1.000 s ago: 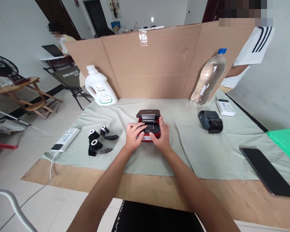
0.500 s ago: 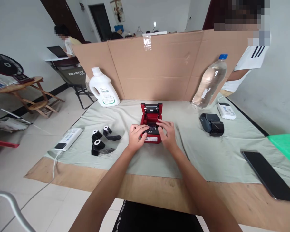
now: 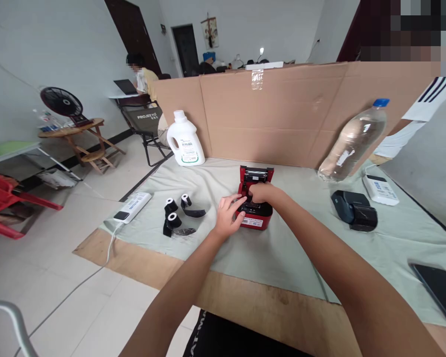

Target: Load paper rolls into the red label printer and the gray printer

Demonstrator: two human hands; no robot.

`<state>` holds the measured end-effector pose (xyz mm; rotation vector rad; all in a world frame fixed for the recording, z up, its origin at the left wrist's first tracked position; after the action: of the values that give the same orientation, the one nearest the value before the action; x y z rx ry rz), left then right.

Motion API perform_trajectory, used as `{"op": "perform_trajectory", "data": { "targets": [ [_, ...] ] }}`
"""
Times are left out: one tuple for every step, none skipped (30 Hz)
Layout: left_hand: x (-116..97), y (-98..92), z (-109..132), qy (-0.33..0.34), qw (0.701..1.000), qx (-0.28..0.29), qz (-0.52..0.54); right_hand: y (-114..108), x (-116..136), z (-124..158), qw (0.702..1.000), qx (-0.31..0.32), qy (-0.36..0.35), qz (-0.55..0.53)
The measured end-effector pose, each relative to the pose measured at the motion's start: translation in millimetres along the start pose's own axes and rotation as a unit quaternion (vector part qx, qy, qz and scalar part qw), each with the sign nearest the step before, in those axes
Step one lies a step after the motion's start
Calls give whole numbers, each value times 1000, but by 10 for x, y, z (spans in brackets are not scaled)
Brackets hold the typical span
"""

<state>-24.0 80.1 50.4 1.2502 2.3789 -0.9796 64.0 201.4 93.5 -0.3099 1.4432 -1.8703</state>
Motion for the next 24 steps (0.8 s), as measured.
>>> {"op": "perform_trajectory", "data": {
  "targets": [
    [8,-12,0,-2,1000,-5,2,-2,9,-10,1000,2,1,-1],
    [17,-25,-1,-5,1000,-8,4,-2,6,-9,1000,0,1,-3],
    [27,-38,-3,-10,1000,-12,8,1,-7,6,1000,-3,-1,-3],
    [39,-52,-4,-17,1000,-15,12,3,-29,36,1000,-10,-5,-9],
    [50,-66,-6,-23,999,-20,18,-6,-64,82,999,-26,-7,-35],
    [61,-82,-8,-29,999,-26,26,-23,-113,141,996,-49,-6,-76],
    [73,-100,-9,-34,998,-34,35,-46,-172,211,990,-76,-1,-122],
    [87,-118,-11,-41,997,-44,44,-73,-238,285,979,-106,7,-171],
    [104,-134,-12,-48,996,-54,53,-106,-304,358,966,-137,18,-219],
    [123,-149,-12,-57,994,-64,63,-142,-361,422,950,-166,29,-262],
    [141,-161,-13,-65,993,-74,72,-186,-395,472,935,-192,37,-296],
    [158,-171,-13,-71,991,-83,82,-245,-407,505,917,-220,41,-330],
    [172,-178,-14,-74,989,-90,92,-318,-395,522,894,-250,42,-370],
    [182,-183,-16,-76,987,-95,102,-406,-353,518,870,-277,37,-405],
    [193,-186,-17,-78,986,-100,110,-507,-275,491,852,-299,25,-428],
    [205,-188,-18,-82,985,-105,114,-624,-163,441,842,-317,9,-437],
    [219,-186,-19,-89,984,-106,114,-750,-21,370,840,-328,-11,-431],
    [234,-181,-20,-96,983,-106,112,-881,145,276,848,-334,-30,-410],
    [248,-174,-22,-103,983,-105,109,-1009,327,164,862,-338,-46,-375],
    [260,-167,-25,-108,983,-104,107,-1128,520,35,880,-340,-57,-326],
    [272,-158,-29,-112,983,-101,107,-1225,719,-112,900,-338,-64,-269],
    [286,-149,-32,-117,983,-98,105,-1292,921,-275,919,-327,-67,-208],
    [305,-140,-34,-123,983,-94,101,-1317,1121,-453,939,-304,-69,-146],
    [325,-129,-35,-130,983,-86,96,-1298,1309,-637,957,-269,-68,-85]
  ]
}}
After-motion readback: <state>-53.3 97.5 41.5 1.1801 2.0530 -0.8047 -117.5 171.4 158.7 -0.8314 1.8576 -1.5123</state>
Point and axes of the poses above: each hand's wrist, its own z-axis away from the middle knuckle, its own y-axis out of the palm, x = y × z, the point moved 7 cm from there along -z, towards the middle knuckle, and after that the axes turned 14 degrees about z, right-handed, at the moved point
